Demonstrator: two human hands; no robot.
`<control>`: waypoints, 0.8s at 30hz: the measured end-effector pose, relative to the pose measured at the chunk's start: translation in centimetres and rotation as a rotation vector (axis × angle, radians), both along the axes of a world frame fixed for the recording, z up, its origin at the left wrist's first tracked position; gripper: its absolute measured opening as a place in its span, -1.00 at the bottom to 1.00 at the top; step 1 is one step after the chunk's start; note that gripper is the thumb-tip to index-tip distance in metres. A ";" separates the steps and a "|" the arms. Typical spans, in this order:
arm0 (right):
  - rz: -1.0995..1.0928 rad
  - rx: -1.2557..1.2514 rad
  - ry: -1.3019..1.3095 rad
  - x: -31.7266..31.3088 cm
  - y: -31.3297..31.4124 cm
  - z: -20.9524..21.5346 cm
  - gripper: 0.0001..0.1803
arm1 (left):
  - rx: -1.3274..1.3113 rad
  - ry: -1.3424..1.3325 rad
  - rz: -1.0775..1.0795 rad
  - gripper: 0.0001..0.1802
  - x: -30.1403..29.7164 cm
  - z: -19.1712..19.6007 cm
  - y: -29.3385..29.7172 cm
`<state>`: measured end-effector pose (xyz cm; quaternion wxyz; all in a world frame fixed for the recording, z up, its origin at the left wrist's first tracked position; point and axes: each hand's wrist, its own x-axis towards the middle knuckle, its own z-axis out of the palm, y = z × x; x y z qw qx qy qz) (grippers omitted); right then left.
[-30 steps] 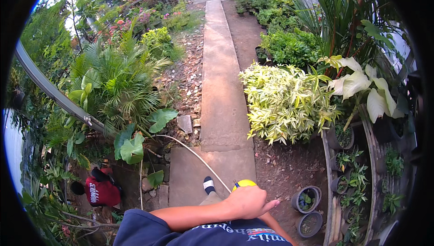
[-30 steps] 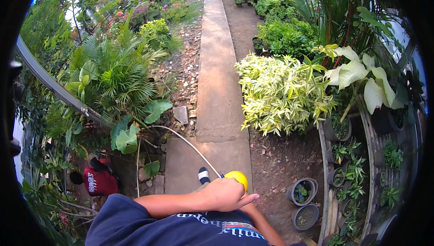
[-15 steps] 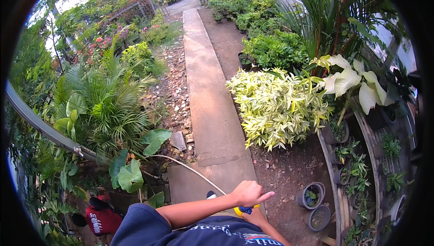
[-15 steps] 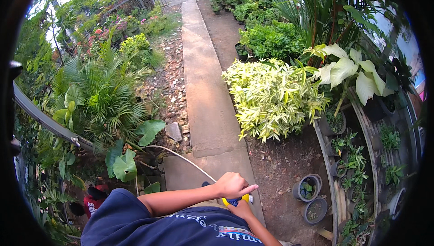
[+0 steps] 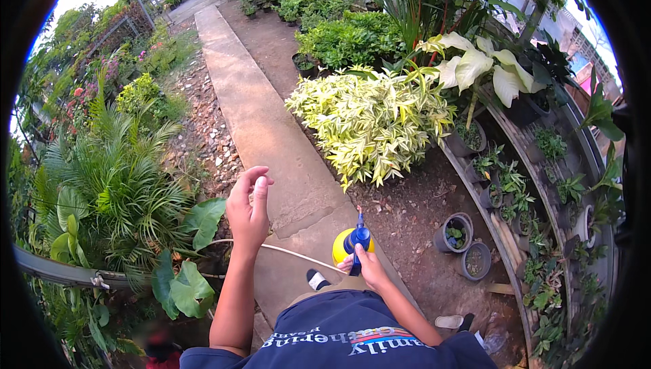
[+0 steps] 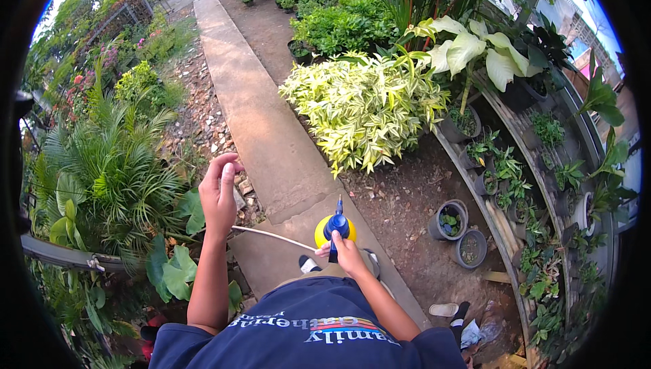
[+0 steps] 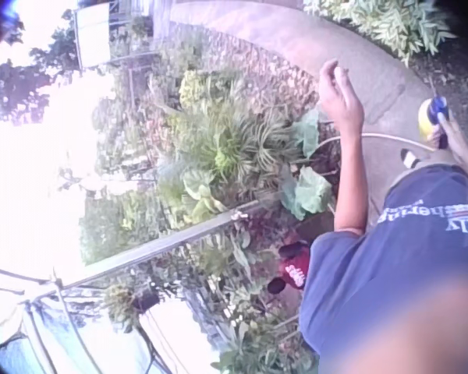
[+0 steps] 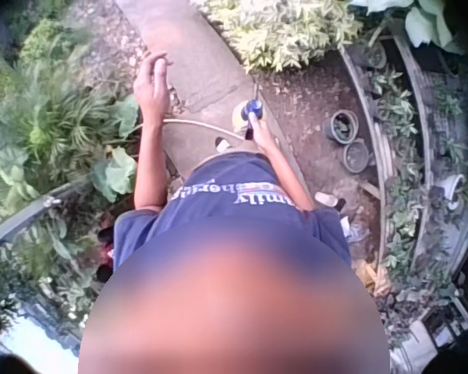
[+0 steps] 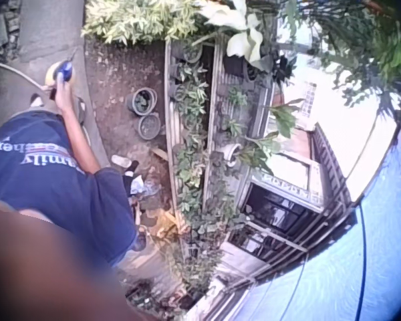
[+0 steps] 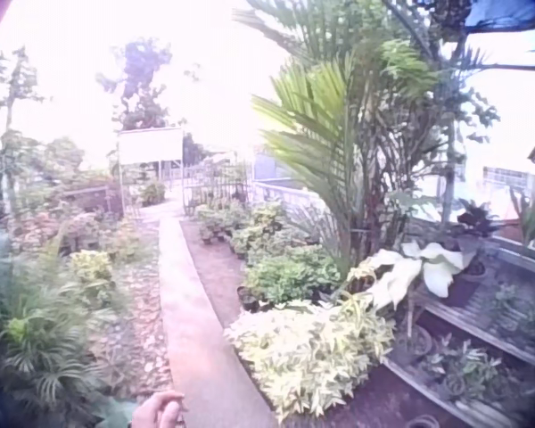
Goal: The person assembles a yellow and blue garden sprayer by attaching the pump head and tightening the nozzle. They then walk along a garden path and spray several potted plants with the sprayer.
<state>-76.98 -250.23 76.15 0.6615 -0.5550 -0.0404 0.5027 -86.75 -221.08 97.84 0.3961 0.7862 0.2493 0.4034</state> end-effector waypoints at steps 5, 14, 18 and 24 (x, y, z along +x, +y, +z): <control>-0.052 -0.214 -0.177 1.9 1.7 1.1 -0.21 | -0.455 0.517 -0.316 -0.56 -2.1 -10.0 -2.9; 0.220 -0.305 -0.238 3.6 -1.6 2.1 -0.23 | -0.760 0.812 -0.839 -0.07 1.3 -19.5 -11.4; 0.315 -0.361 -0.223 5.3 -5.1 3.0 -0.18 | -0.754 0.638 -0.863 -0.01 5.9 -19.9 -13.3; 0.247 -0.392 -0.250 8.8 -10.4 3.5 -0.28 | -0.999 0.417 -0.522 -0.15 12.8 -22.0 -24.7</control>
